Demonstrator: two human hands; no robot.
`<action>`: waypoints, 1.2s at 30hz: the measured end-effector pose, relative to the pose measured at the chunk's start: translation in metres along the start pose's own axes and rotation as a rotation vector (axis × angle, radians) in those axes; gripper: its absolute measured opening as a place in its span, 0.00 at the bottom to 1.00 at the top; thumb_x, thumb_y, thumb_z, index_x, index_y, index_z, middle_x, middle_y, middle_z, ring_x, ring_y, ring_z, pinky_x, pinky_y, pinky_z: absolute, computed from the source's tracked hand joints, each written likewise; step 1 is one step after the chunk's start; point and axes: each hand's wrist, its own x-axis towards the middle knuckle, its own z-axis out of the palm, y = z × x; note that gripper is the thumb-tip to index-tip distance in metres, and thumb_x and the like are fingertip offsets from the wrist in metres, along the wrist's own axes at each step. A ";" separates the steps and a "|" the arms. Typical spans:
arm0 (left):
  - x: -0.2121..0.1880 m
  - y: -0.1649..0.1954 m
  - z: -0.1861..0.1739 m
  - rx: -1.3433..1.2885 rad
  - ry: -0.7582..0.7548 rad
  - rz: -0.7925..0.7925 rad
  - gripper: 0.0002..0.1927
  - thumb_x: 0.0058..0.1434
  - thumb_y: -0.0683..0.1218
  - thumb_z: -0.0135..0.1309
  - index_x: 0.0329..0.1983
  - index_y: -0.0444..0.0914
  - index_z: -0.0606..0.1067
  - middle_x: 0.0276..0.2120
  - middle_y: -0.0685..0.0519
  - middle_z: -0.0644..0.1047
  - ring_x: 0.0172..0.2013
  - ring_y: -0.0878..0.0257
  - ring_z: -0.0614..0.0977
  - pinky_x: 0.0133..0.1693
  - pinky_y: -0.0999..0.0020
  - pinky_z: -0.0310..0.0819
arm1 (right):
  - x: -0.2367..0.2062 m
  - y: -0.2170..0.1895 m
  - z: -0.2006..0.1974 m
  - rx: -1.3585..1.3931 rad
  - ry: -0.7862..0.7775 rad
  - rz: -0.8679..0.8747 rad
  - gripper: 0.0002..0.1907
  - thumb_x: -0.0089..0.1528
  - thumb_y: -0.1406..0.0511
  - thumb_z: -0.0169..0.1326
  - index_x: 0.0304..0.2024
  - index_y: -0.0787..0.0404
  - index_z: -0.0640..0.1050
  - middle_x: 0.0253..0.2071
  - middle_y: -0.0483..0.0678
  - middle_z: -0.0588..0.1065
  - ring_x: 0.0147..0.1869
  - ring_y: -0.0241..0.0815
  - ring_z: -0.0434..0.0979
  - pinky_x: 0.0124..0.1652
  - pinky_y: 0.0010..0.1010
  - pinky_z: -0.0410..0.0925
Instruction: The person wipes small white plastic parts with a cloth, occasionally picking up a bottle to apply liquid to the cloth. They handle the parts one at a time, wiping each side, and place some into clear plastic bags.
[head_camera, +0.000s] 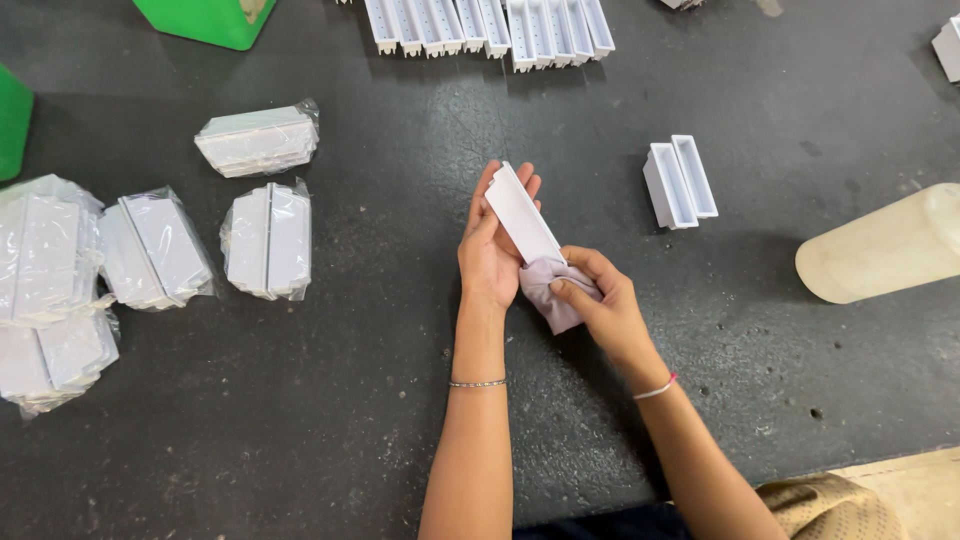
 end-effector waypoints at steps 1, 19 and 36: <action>-0.001 0.001 0.001 0.007 0.005 -0.003 0.24 0.76 0.47 0.27 0.74 0.42 0.59 0.67 0.41 0.69 0.67 0.52 0.71 0.66 0.59 0.68 | -0.001 0.000 0.001 -0.056 0.020 -0.033 0.20 0.61 0.70 0.60 0.56 0.65 0.76 0.48 0.45 0.79 0.52 0.32 0.78 0.52 0.26 0.71; 0.008 -0.011 -0.012 0.001 0.147 -0.064 0.23 0.72 0.40 0.32 0.70 0.42 0.63 0.62 0.43 0.73 0.63 0.55 0.74 0.62 0.58 0.72 | -0.013 -0.032 0.012 -0.457 0.152 -0.166 0.17 0.61 0.72 0.59 0.54 0.61 0.78 0.36 0.48 0.81 0.36 0.33 0.81 0.38 0.26 0.73; 0.012 -0.035 -0.013 0.563 0.431 0.389 0.20 0.67 0.35 0.45 0.63 0.33 0.65 0.61 0.45 0.69 0.47 0.58 0.82 0.45 0.67 0.82 | 0.085 -0.017 -0.029 -0.561 0.157 -0.217 0.21 0.57 0.64 0.62 0.53 0.60 0.79 0.42 0.54 0.82 0.46 0.43 0.84 0.45 0.32 0.74</action>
